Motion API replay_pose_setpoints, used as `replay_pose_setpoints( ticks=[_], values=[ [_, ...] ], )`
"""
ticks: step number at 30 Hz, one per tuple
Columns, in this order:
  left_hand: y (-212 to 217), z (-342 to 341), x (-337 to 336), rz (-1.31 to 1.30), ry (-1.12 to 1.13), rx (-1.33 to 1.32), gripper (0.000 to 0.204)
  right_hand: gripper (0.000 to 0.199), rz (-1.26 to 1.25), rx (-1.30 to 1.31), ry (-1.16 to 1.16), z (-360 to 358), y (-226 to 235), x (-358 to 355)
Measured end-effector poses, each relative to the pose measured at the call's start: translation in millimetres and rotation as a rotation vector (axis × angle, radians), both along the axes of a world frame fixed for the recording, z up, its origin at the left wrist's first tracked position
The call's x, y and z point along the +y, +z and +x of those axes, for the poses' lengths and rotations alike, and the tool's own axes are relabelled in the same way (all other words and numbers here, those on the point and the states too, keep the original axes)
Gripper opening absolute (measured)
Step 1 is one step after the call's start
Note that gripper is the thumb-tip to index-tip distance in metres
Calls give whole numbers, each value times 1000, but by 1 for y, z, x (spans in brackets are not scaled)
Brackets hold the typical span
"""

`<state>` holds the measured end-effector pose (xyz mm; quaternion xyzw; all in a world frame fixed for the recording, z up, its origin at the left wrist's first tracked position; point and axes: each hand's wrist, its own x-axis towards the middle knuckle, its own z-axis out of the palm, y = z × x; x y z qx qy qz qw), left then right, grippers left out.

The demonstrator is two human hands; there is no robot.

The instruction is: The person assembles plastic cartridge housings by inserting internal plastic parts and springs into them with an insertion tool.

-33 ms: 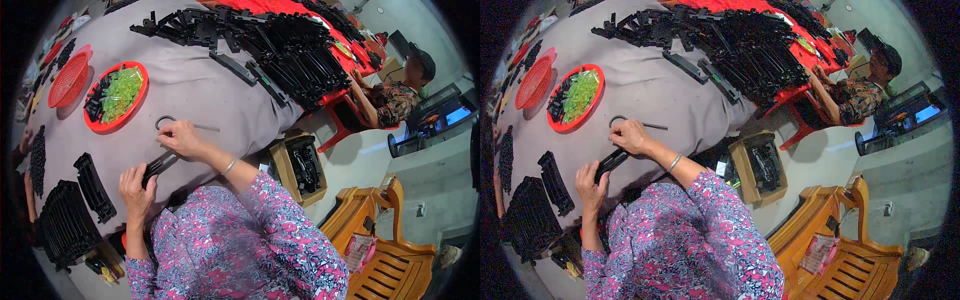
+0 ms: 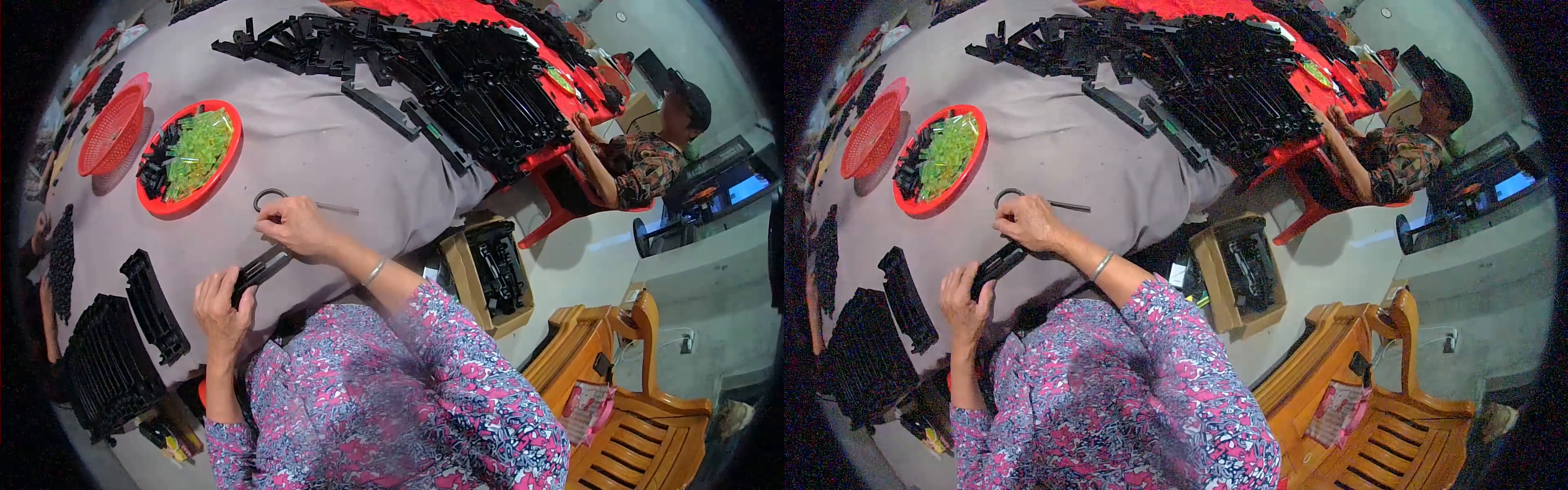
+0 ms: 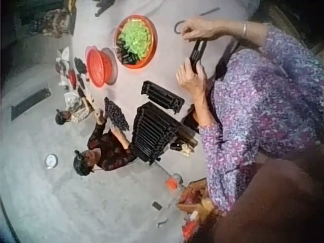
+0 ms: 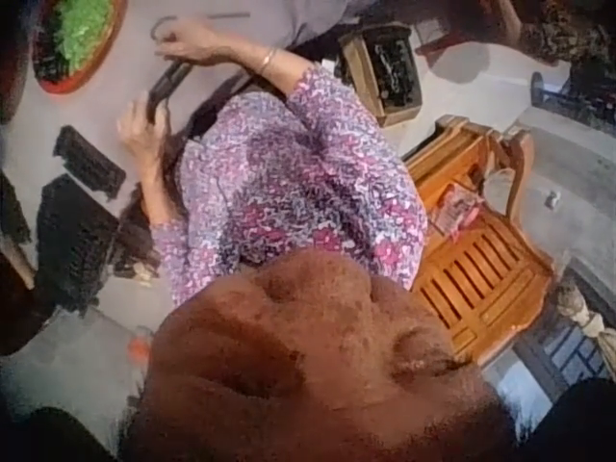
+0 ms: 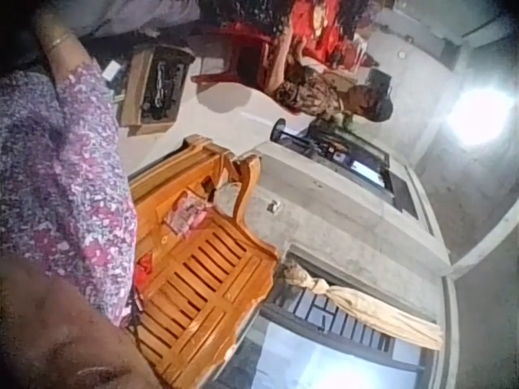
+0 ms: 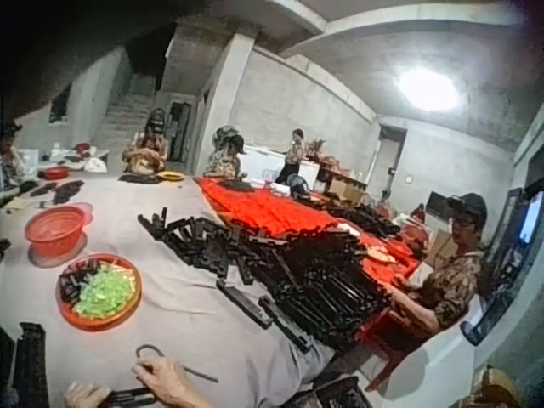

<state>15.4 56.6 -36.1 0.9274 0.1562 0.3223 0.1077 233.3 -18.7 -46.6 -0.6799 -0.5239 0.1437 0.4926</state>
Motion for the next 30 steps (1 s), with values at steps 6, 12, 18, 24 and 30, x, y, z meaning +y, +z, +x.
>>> replay_pose_setpoints(
  ticks=[6, 12, 18, 24, 30],
  values=[
    [3, 0, -3, -11, 21, 32, 37, 25, -17, 46, 10, 1, -3, 1],
    [6, 4, -2, -17, 20, 44, 38, 26, -55, 70, 12, 4, 1, 1],
    [7, 4, -2, -4, 8, 34, 38, 27, -39, 51, 15, 2, 5, -2],
    [6, 4, -2, -5, 10, 31, 38, 25, -30, 81, 15, 2, 2, -1],
    [5, 2, -2, -12, 14, 31, 38, 24, -34, 83, 21, 1, 8, -3]
  ],
)
